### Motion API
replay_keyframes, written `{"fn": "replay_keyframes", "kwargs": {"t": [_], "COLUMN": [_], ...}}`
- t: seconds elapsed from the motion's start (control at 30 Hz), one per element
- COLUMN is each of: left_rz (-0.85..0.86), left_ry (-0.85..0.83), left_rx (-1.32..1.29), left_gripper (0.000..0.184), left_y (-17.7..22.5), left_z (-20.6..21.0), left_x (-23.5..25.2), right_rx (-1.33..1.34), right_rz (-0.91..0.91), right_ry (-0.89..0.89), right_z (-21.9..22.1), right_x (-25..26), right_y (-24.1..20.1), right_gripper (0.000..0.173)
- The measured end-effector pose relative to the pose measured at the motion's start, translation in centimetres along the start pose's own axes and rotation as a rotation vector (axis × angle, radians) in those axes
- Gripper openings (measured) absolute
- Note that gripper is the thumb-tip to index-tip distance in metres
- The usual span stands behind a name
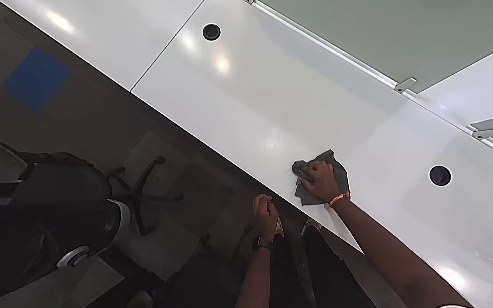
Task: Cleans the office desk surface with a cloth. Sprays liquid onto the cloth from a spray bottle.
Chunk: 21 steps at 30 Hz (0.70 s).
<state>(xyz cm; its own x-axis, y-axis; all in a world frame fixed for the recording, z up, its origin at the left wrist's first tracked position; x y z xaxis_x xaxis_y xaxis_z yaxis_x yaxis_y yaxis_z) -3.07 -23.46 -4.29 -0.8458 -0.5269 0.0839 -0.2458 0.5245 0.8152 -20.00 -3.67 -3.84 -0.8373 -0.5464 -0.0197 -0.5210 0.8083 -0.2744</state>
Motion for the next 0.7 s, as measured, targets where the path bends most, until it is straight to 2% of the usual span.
{"fn": "replay_keyframes", "kwargs": {"t": [0.1, 0.17, 0.23, 0.27, 0.33, 0.4, 0.43, 0.5, 0.57, 0.63, 0.7], "left_rz": [0.018, -0.003, -0.029, -0.032, -0.002, 0.046, 0.066, 0.092, 0.108, 0.115, 0.112], "left_ry": [0.031, 0.043, 0.069, 0.1, 0.15, 0.182, 0.187, 0.19, 0.188, 0.156, 0.097], "left_rx": [-0.006, -0.017, -0.015, -0.01, 0.008, -0.009, -0.031, -0.086, -0.101, -0.095, -0.083], "left_gripper": [0.019, 0.019, 0.02, 0.02, 0.021, 0.022, 0.022, 0.021, 0.02, 0.018, 0.019], "left_y": [0.1, -0.3, -0.7, -0.5, 1.1, 4.3, 5.9, 8.1, 8.7, 7.9, 6.6], "left_z": [-0.7, -1.4, -2.0, -2.1, -2.1, -1.6, -1.4, -1.4, -2.0, -2.0, -1.2], "left_x": [0.8, 1.0, 0.9, 1.1, 1.8, 2.9, 3.5, 4.8, 5.8, 6.8, 7.5], "right_rx": [-0.01, -0.029, -0.011, 0.02, 0.094, 0.172, 0.184, 0.274, 0.297, 0.235, 0.187], "right_rz": [0.076, 0.226, 0.426, 0.472, 0.36, 0.116, 0.02, -0.065, -0.113, -0.15, -0.082], "right_ry": [0.065, 0.125, 0.156, 0.142, 0.059, -0.05, -0.078, -0.101, -0.149, -0.173, -0.102], "right_z": [-0.7, -0.9, -0.7, -0.3, 1.3, 3.3, 4.0, 4.2, 3.7, 3.2, 2.7], "right_x": [3.5, 4.8, 5.0, 5.3, 5.9, 5.3, 4.6, 3.7, 2.6, 1.3, -0.6], "right_y": [0.8, 1.0, -0.6, -2.6, -8.8, -14.5, -15.9, -16.3, -15.6, -13.6, -10.4], "right_gripper": [0.041, 0.041, 0.043, 0.044, 0.036, 0.027, 0.028, 0.029, 0.027, 0.028, 0.037]}}
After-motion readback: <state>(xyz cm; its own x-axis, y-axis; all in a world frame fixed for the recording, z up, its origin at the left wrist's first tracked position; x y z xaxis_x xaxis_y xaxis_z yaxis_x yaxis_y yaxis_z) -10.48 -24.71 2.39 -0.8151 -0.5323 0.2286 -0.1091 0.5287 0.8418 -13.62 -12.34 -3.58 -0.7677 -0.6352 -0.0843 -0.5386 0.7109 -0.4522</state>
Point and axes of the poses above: each hand's wrist, its own x-axis towards the middle knuckle, its own z-axis out of the palm, y = z × x, the point moved 8 cm from there along x, towards the middle knuckle, and after that the axes turned 3 degrees about -x, right-handed, at the moved point
